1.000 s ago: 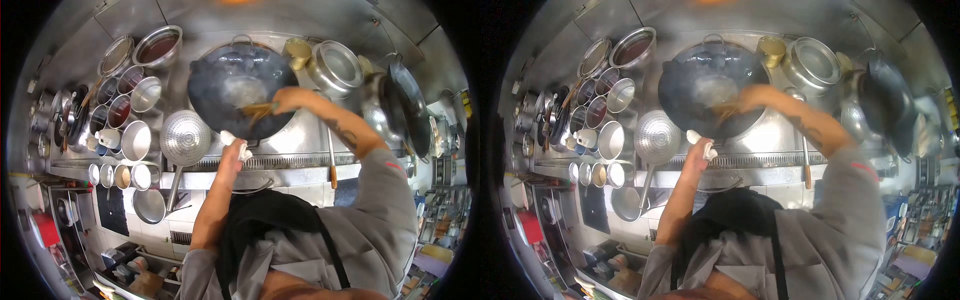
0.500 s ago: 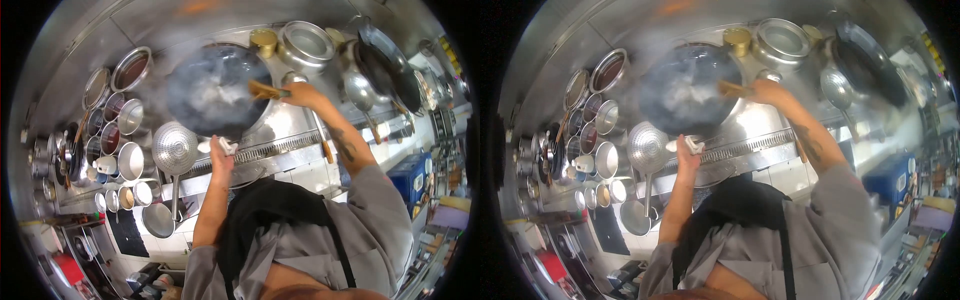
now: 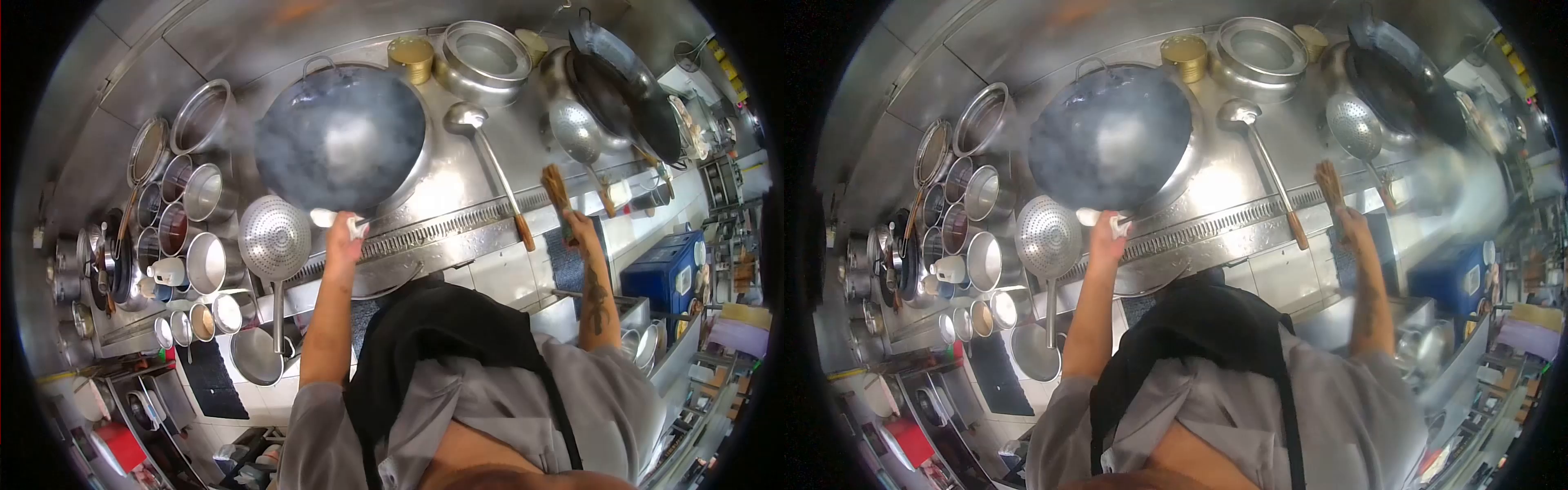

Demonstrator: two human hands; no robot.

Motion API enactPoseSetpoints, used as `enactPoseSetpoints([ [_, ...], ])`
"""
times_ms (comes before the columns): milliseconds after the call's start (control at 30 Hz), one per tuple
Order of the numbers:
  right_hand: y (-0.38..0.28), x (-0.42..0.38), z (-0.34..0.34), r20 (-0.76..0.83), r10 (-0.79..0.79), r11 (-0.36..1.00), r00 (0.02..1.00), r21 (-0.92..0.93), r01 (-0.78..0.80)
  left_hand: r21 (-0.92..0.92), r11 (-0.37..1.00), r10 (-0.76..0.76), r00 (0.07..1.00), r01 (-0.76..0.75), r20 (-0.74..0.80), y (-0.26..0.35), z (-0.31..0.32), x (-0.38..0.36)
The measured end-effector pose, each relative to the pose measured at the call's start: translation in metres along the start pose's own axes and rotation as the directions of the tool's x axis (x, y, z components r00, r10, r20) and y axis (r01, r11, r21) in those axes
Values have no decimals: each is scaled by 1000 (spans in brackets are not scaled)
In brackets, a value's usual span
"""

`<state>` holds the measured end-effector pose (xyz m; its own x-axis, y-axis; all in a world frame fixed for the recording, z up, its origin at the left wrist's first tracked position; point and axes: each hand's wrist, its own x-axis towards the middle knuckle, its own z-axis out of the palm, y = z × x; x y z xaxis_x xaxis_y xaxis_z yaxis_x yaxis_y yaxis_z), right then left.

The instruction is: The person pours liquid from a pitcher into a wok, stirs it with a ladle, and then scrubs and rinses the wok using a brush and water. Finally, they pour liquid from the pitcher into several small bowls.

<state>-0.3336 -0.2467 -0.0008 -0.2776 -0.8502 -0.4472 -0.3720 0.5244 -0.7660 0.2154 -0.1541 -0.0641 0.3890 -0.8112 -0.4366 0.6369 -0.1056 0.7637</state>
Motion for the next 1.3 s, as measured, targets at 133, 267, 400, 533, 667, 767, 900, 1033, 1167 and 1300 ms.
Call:
enactPoseSetpoints([
  [133, -43, -11, 15, 14, -142, 980, 990, 146, 138, -115, 985, -139, 987, 130, -78, 14, -4, -7],
  [267, -110, -47, 40, 118, -213, 957, 970, 224, 183, -37, 992, -120, 984, 116, -128, 25, -11, -24],
  [400, -141, -53, 80, 235, -311, 933, 921, 260, 248, 83, 994, -60, 996, 65, -66, 39, -9, -37],
  [533, -167, -76, 137, 424, -341, 919, 839, 337, 204, 201, 979, 0, 990, 29, -142, 62, 9, -55],
  [667, -173, -90, 193, 690, -352, 927, 632, 348, 137, 313, 949, 104, 976, -39, -193, 85, 27, -70],
  [767, -180, -116, 232, 783, -329, 933, 528, 357, 52, 419, 899, 234, 947, -125, -221, 98, 55, -85],
  [900, -196, -126, 273, 776, -374, 905, 508, 425, 16, 614, 736, 443, 889, -285, -117, 100, 78, -89],
  [1033, -244, -95, 284, 648, -407, 854, 643, 520, 16, 799, 417, 611, 784, -433, 106, 105, 132, -123],
  [1167, -277, -54, 236, 644, -435, 756, 629, 641, -134, 786, 228, 622, 707, -574, 336, 114, 183, -152],
  [1300, -278, -43, 203, 653, -470, 701, 594, 685, -197, 757, 158, 607, 667, -634, 432, 115, 193, -150],
])
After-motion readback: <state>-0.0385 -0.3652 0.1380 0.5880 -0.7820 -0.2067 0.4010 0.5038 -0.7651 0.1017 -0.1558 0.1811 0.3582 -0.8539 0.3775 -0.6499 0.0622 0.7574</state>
